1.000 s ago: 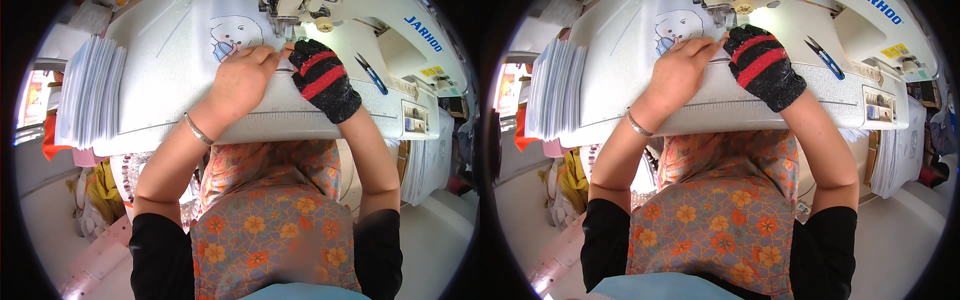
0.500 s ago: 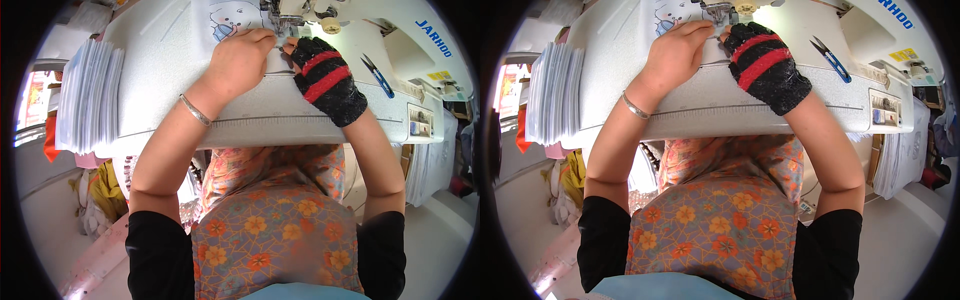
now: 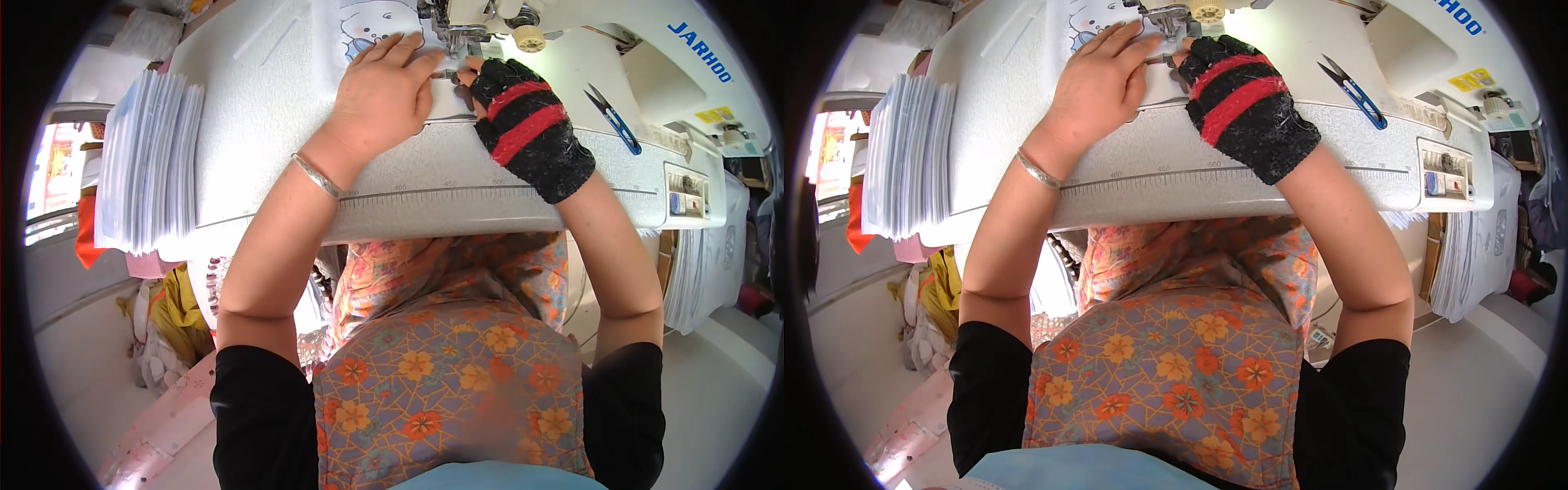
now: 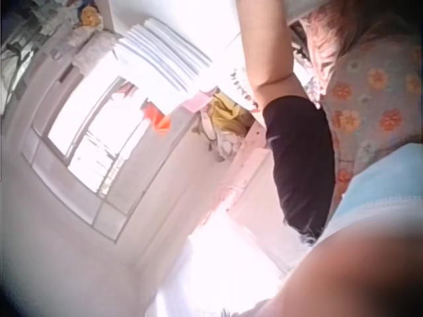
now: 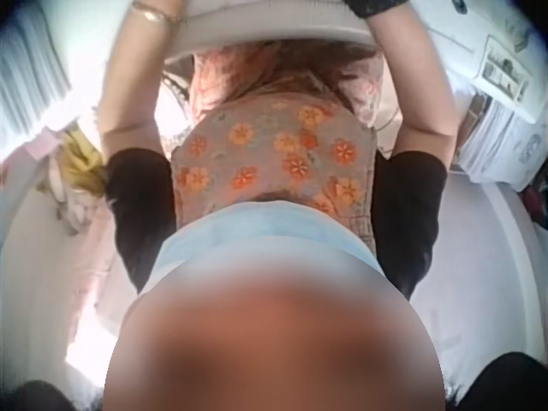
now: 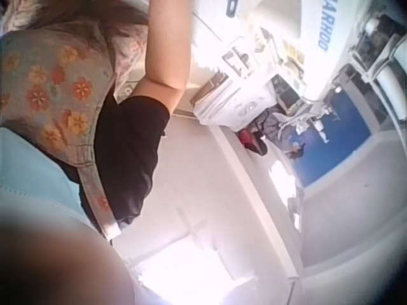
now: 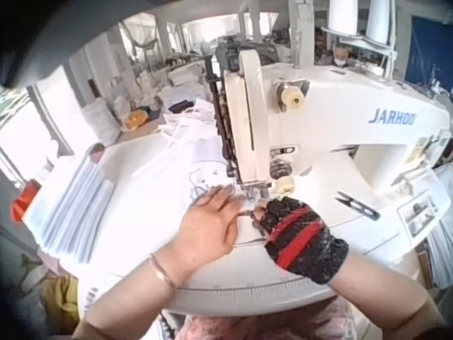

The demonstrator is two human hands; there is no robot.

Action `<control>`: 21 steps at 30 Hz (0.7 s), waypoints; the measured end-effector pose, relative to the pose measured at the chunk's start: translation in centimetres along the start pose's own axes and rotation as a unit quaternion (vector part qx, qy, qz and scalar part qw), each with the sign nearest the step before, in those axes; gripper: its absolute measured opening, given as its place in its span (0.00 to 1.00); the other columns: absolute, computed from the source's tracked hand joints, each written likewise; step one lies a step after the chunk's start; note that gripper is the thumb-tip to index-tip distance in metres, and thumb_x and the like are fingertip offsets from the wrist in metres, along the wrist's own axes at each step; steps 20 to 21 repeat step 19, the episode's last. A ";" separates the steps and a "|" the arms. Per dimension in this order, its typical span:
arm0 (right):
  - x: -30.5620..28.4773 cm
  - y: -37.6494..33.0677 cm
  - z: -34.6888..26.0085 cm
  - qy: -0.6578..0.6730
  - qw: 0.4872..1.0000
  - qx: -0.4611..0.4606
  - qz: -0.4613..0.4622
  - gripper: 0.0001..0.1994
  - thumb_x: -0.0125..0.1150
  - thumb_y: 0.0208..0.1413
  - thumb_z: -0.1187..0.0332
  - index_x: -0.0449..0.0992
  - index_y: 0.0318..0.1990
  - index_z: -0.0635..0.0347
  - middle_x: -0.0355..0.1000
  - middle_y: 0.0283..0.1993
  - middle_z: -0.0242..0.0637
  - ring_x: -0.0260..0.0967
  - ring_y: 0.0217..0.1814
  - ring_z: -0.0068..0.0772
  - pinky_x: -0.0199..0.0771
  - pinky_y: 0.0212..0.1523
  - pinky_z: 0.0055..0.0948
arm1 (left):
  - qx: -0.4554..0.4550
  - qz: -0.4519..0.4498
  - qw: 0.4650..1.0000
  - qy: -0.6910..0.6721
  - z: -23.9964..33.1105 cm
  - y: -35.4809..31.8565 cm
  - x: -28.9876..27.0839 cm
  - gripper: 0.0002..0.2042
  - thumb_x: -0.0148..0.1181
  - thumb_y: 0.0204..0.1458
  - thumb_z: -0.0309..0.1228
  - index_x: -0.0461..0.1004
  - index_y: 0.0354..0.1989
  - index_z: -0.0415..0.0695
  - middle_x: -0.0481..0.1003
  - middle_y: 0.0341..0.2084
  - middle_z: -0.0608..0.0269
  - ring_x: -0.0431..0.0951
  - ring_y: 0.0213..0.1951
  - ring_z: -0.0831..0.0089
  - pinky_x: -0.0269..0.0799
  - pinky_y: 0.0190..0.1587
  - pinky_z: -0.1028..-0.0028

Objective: Sewing fabric pieces together using a sewing machine to create masks.

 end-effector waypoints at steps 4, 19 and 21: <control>-0.1 -0.1 0.2 0.021 1.000 0.004 0.000 0.16 0.59 0.48 0.70 0.77 0.47 0.60 0.73 0.56 0.45 0.70 0.56 0.48 0.71 0.57 0.44 | -0.020 -0.037 0.999 0.009 0.0 0.4 -0.8 0.15 0.56 0.55 0.35 0.79 0.47 0.42 0.77 0.49 0.50 0.78 0.53 0.55 0.75 0.54 0.60; -0.7 0.2 -0.4 0.060 0.997 -0.043 -0.033 0.20 0.57 0.48 0.79 0.76 0.52 0.59 0.72 0.58 0.44 0.70 0.57 0.48 0.71 0.59 0.43 | 0.016 -0.106 0.993 -0.039 -0.1 -1.7 -0.7 0.20 0.60 0.57 0.34 0.73 0.59 0.49 0.67 0.63 0.51 0.66 0.65 0.58 0.60 0.67 0.55; -0.7 0.2 -0.4 0.060 0.997 -0.043 -0.033 0.20 0.57 0.48 0.79 0.76 0.52 0.59 0.72 0.58 0.44 0.70 0.57 0.48 0.71 0.59 0.43 | 0.016 -0.106 0.993 -0.039 -0.1 -1.7 -0.7 0.20 0.60 0.57 0.34 0.73 0.59 0.49 0.67 0.63 0.51 0.66 0.65 0.58 0.60 0.67 0.55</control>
Point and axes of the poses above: each hand's wrist, its own y-axis towards the middle knuckle, its own x-axis out of the palm, z = x × y, the point moved 5 cm from there along y, towards the middle knuckle
